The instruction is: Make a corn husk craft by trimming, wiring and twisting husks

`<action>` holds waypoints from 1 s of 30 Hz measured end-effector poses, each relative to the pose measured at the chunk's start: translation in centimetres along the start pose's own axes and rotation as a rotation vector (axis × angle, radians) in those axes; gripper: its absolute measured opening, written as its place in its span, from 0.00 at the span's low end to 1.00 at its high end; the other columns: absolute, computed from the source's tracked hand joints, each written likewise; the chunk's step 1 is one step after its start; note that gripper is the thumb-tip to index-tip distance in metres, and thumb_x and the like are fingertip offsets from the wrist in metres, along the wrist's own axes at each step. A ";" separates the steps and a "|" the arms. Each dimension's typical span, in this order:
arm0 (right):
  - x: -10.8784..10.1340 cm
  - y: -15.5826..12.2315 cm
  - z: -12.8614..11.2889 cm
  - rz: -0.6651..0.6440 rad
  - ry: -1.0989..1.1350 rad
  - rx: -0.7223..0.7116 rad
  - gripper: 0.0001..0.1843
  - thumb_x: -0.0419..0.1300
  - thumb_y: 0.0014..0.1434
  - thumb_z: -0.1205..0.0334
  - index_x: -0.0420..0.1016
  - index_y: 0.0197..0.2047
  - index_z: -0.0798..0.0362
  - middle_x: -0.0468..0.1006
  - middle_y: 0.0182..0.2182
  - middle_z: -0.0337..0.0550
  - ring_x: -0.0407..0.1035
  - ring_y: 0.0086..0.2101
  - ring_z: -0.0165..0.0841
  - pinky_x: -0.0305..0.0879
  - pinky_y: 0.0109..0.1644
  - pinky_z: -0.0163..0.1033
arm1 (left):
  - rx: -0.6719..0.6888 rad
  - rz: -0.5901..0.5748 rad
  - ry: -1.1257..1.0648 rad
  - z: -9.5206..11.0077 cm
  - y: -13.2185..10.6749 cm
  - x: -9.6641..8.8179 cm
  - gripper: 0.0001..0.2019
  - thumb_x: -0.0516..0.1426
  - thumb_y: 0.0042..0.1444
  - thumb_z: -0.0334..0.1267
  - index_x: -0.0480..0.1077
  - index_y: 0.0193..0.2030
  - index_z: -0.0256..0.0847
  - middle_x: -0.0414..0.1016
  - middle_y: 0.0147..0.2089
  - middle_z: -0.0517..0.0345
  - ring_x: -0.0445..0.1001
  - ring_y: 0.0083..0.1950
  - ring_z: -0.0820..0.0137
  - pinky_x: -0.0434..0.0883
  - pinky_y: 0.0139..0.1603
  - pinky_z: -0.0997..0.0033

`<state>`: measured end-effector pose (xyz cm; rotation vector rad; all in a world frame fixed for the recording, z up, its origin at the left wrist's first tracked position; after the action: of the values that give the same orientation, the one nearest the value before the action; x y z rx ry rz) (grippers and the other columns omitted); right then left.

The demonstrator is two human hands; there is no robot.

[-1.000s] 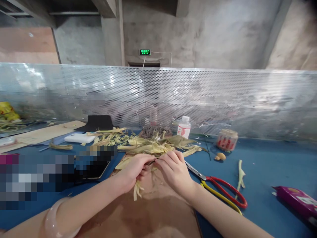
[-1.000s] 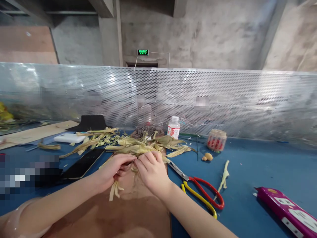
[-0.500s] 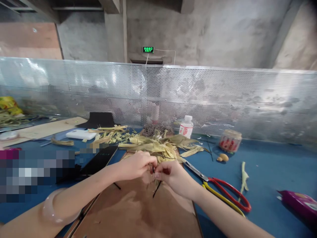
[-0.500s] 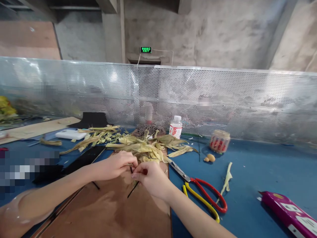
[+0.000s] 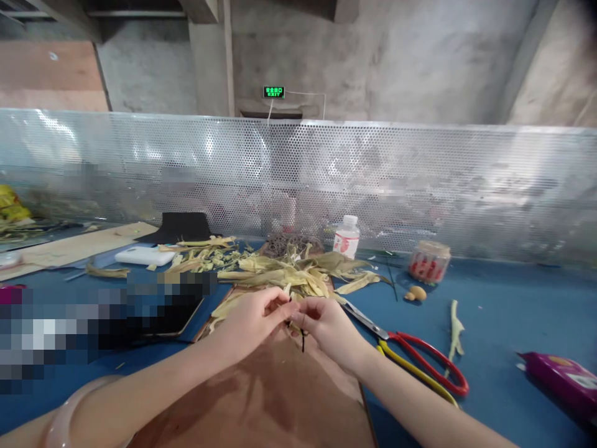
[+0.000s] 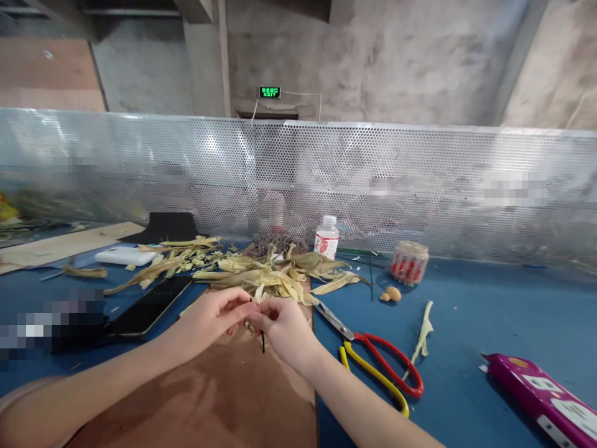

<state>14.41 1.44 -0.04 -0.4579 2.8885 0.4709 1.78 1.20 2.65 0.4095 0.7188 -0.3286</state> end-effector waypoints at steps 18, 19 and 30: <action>0.9 -0.6 2.1 -0.042 -0.255 0.186 0.05 0.60 0.48 0.69 0.75 0.24 0.58 0.65 0.15 0.33 0.56 0.19 0.23 0.51 0.24 0.30 | -0.143 -0.142 0.000 -3.1 -0.1 2.5 0.12 0.61 0.40 0.35 0.67 0.35 0.41 0.72 0.29 0.64 0.71 0.32 0.71 0.64 0.32 0.75; 0.9 -0.6 2.2 -0.043 -0.259 0.185 0.05 0.60 0.49 0.69 0.75 0.24 0.58 0.65 0.15 0.33 0.56 0.19 0.23 0.51 0.24 0.30 | -0.151 -0.138 -0.011 -3.2 -0.1 2.6 0.12 0.60 0.40 0.35 0.67 0.35 0.40 0.72 0.29 0.64 0.71 0.32 0.71 0.65 0.32 0.75; 1.5 -1.0 1.2 -0.202 -0.335 0.118 0.06 0.59 0.48 0.74 0.70 0.30 0.55 0.73 0.27 0.37 0.65 0.29 0.28 0.57 0.31 0.31 | -0.205 -0.158 -0.141 -4.3 0.6 2.8 0.09 0.52 0.39 0.26 0.65 0.30 0.40 0.76 0.29 0.61 0.76 0.33 0.68 0.68 0.29 0.73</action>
<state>13.48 0.54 -1.73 -0.5824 2.5007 0.3090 1.62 3.30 -2.09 0.1340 0.6409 -0.4236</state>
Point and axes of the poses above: each hand's wrist, its own y-axis towards the middle knuckle, its own x-axis out of the palm, z = x × y, the point moved 5 cm from there along y, towards the middle knuckle
